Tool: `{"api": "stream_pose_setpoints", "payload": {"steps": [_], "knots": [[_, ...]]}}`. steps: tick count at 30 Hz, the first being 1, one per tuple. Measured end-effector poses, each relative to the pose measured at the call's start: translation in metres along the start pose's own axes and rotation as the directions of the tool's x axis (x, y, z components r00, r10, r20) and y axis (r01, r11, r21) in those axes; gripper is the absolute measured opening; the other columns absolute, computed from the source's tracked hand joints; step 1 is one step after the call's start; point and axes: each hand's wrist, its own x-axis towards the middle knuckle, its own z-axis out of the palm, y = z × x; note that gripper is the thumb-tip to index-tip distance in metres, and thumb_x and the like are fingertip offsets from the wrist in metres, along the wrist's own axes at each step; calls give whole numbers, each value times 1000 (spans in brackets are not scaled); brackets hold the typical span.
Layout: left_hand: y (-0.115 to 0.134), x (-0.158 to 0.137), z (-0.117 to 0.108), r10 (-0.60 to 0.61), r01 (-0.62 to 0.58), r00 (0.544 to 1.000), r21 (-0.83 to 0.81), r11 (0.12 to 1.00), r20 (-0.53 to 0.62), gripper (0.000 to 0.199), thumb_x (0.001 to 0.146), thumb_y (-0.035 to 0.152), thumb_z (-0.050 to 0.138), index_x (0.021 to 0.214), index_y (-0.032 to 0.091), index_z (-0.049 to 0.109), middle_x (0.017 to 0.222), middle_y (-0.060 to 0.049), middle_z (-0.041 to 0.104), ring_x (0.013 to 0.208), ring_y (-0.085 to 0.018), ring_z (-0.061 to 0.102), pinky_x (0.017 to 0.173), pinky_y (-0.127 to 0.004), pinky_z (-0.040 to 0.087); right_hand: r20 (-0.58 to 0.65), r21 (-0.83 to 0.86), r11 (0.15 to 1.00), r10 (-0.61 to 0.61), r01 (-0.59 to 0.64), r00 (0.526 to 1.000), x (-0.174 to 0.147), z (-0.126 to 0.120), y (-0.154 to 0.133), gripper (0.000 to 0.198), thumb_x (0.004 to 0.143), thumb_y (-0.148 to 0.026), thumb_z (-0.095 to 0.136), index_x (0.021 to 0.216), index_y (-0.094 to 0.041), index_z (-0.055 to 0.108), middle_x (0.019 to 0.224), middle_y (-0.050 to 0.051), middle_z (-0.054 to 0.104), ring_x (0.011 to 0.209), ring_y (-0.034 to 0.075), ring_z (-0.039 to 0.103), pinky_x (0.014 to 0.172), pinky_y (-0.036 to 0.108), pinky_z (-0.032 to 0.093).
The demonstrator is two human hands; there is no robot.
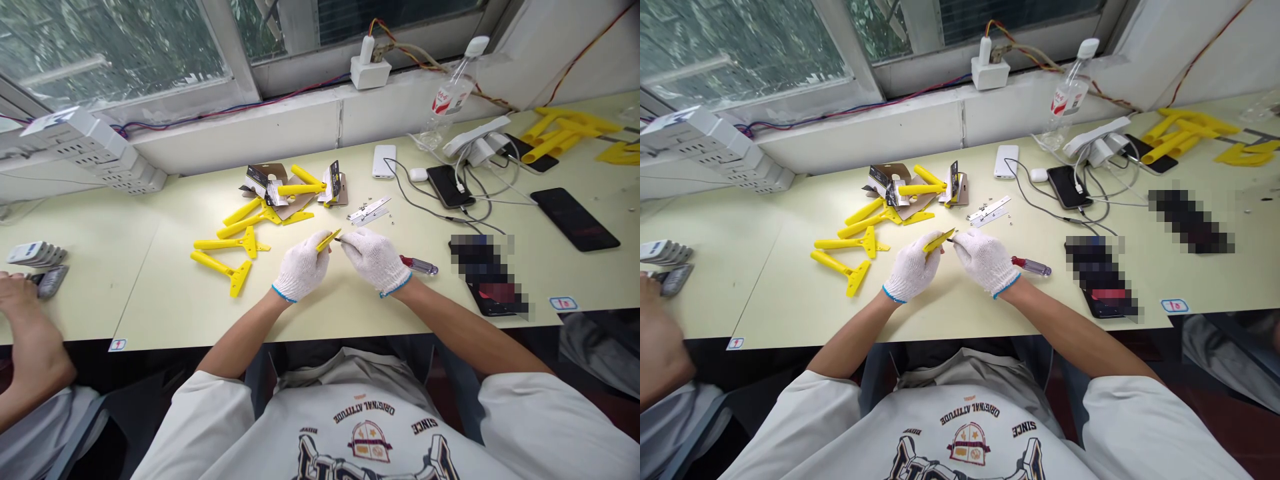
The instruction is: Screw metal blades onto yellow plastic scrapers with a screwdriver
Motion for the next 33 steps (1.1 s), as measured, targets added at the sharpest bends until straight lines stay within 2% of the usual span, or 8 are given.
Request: {"api": "stream_pose_setpoints", "payload": {"steps": [4,7,11,15,23,28,30,33], "knots": [[-6,-2,7,0,1,1000,126,992,-5,45,104,17,57,148,21,66,129,-12,80,116,-29,78,105,-40,59,13,15,1000,9,-9,1000,1,-1,0,46,111,-48,62,143,-15,66,136,13,67,123,21,66,112,41,55],[-11,-3,11,33,-30,999,161,986,-19,50,102,16,59,151,23,64,137,-11,78,124,-28,77,107,-38,59,10,34,999,15,-15,1000,3,0,0,44,111,-49,62,138,-15,68,134,12,67,122,20,65,112,41,55],[-11,-4,12,20,-15,999,152,988,-33,45,105,19,58,150,24,65,129,-10,81,120,-27,78,107,-38,59,-38,61,997,49,-47,998,5,4,4,42,111,-48,63,134,-13,69,130,11,68,120,20,66,111,41,55],[-8,-5,13,18,-7,997,145,989,-73,43,105,20,59,148,24,66,131,-10,81,121,-27,78,106,-37,60,-102,93,994,74,-65,992,6,13,10,37,110,-44,65,127,-12,71,125,11,70,117,19,68,109,40,57],[-10,-7,17,78,-54,987,167,984,-142,45,106,19,53,149,23,63,126,-8,83,117,-23,80,107,-37,62,-224,173,985,45,-6,973,7,36,19,35,111,-46,64,120,-13,72,117,9,72,107,16,69,103,36,58],[-9,-6,18,81,-53,985,177,983,-155,42,107,20,53,147,23,65,124,-8,83,114,-24,81,104,-37,64,-289,200,979,14,46,957,8,43,17,33,116,-35,52,107,-11,73,108,16,72,99,19,67,93,31,53],[-9,-6,17,81,-52,984,183,982,-158,41,107,21,53,146,23,65,123,-8,83,114,-24,81,103,-38,64,-302,204,978,13,52,953,9,45,18,31,114,-33,54,110,-10,74,110,17,71,100,20,67,92,31,53],[-9,-5,16,84,-55,985,181,982,-152,41,108,22,52,147,23,64,125,-8,83,116,-24,81,104,-37,63,-306,203,978,9,56,952,10,46,23,32,110,-40,65,119,-11,71,115,13,70,105,18,67,98,34,56]]}}
